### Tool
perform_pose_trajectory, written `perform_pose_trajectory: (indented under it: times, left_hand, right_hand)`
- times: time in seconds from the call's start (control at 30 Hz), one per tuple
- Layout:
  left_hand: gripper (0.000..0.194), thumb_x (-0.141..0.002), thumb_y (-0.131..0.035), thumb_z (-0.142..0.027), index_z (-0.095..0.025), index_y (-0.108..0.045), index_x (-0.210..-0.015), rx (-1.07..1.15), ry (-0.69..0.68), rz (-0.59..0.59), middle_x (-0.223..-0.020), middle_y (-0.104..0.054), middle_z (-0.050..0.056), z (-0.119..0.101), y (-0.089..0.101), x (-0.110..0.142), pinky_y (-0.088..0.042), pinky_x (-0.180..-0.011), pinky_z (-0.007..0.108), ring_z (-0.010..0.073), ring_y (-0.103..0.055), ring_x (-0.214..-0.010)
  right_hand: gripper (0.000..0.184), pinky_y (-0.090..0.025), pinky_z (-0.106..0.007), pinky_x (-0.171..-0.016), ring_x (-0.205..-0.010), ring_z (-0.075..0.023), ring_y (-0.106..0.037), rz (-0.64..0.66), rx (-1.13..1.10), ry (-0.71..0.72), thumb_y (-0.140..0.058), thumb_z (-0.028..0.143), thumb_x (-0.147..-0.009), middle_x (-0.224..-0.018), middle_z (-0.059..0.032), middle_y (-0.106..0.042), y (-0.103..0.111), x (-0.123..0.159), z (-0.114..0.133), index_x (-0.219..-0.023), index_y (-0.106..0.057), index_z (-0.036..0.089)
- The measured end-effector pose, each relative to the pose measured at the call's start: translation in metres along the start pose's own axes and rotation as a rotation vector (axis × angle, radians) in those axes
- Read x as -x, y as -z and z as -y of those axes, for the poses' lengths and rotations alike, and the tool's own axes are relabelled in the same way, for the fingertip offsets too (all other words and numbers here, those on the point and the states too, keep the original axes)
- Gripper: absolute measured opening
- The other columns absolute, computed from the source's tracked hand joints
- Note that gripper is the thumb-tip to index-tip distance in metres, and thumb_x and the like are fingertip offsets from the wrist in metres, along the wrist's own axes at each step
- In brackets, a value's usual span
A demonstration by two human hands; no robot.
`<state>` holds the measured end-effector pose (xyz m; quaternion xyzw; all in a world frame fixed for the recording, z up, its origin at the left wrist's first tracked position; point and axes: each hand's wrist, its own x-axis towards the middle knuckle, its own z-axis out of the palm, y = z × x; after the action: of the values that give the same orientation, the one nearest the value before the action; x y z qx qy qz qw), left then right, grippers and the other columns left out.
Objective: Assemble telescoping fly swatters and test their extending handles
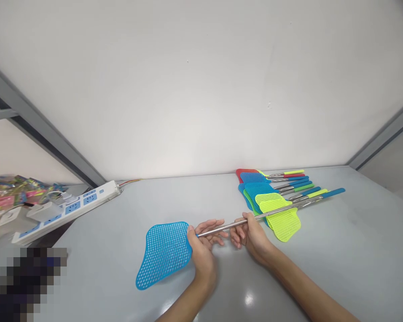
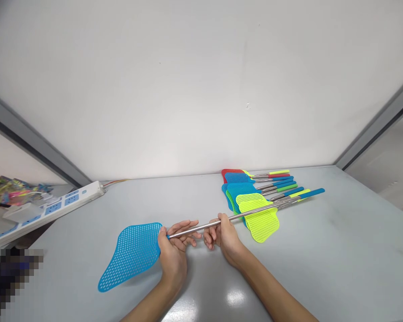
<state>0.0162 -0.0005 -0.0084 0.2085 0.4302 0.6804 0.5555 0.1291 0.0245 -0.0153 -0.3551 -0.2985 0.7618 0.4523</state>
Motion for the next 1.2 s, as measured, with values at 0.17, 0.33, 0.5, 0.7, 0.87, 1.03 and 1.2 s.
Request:
perform_pose_trajectory:
  times: [0.17, 0.33, 0.5, 0.7, 0.87, 1.03, 1.2]
  left_hand:
    - [0.048, -0.079, -0.025, -0.042, -0.01, -0.059, -0.066, 0.009, 0.019, 0.001, -0.066, -0.066, 0.013, 0.0, -0.001, 0.002, -0.039, -0.041, 0.028, 0.0194, -0.059, -0.048]
    - [0.048, -0.078, -0.027, -0.044, -0.01, -0.059, -0.064, 0.019, 0.03, -0.004, -0.064, -0.066, 0.013, 0.001, -0.001, 0.002, -0.039, -0.041, 0.028, 0.0179, -0.056, -0.044]
    - [0.048, -0.077, -0.027, -0.043, -0.01, -0.059, -0.062, 0.022, 0.034, -0.012, -0.06, -0.065, 0.012, 0.002, -0.001, 0.003, -0.039, -0.041, 0.028, 0.016, -0.053, -0.039]
    - [0.048, -0.077, -0.027, -0.042, -0.01, -0.059, -0.063, 0.031, 0.043, 0.002, -0.059, -0.065, 0.011, 0.006, 0.0, 0.002, -0.038, -0.04, 0.029, 0.0159, -0.051, -0.037]
    - [0.047, -0.076, -0.029, -0.044, -0.01, -0.059, -0.063, 0.013, 0.064, 0.012, -0.059, -0.064, 0.012, 0.009, 0.001, 0.001, -0.038, -0.041, 0.028, 0.0166, -0.053, -0.038]
    - [0.048, -0.078, -0.027, -0.043, -0.01, -0.058, -0.063, 0.028, 0.071, 0.027, -0.056, -0.063, 0.01, 0.009, 0.002, 0.0, -0.037, -0.041, 0.027, 0.0151, -0.051, -0.036]
    - [0.048, -0.077, -0.027, -0.046, -0.011, -0.057, -0.061, 0.036, 0.082, 0.005, -0.048, -0.06, 0.007, 0.009, 0.001, 0.001, -0.036, -0.04, 0.025, 0.0142, -0.05, -0.034]
  right_hand:
    - [0.05, -0.026, -0.024, -0.038, -0.031, -0.012, -0.04, 0.004, -0.001, -0.002, -0.021, 0.035, -0.079, -0.033, -0.0022, -0.041, -0.001, -0.001, -0.001, -0.035, -0.037, 0.018]
    - [0.049, -0.026, -0.024, -0.037, -0.031, -0.012, -0.04, 0.007, 0.003, -0.003, -0.023, 0.037, -0.078, -0.034, -0.0025, -0.043, -0.001, 0.0, -0.002, -0.035, -0.037, 0.018]
    - [0.05, -0.027, -0.024, -0.037, -0.03, -0.0117, -0.04, 0.021, 0.015, -0.011, -0.022, 0.038, -0.078, -0.034, -0.0026, -0.044, 0.0, -0.001, -0.006, -0.035, -0.037, 0.018]
    - [0.051, -0.026, -0.024, -0.036, -0.031, -0.0121, -0.042, 0.024, 0.014, -0.018, -0.022, 0.038, -0.078, -0.034, -0.0026, -0.044, -0.001, -0.001, -0.008, -0.034, -0.038, 0.018]
    - [0.05, -0.026, -0.023, -0.036, -0.031, -0.0121, -0.042, 0.02, 0.02, -0.009, -0.022, 0.038, -0.078, -0.035, -0.0027, -0.045, 0.0, -0.001, -0.007, -0.035, -0.038, 0.018]
    - [0.05, -0.026, -0.023, -0.035, -0.032, -0.0125, -0.043, 0.046, 0.015, 0.004, -0.023, 0.039, -0.078, -0.035, -0.0027, -0.045, 0.0, -0.003, -0.01, -0.036, -0.039, 0.017]
    - [0.05, -0.027, -0.023, -0.035, -0.033, -0.0131, -0.043, 0.06, 0.009, -0.002, -0.023, 0.041, -0.078, -0.035, -0.0025, -0.044, -0.002, -0.002, -0.012, -0.037, -0.039, 0.018]
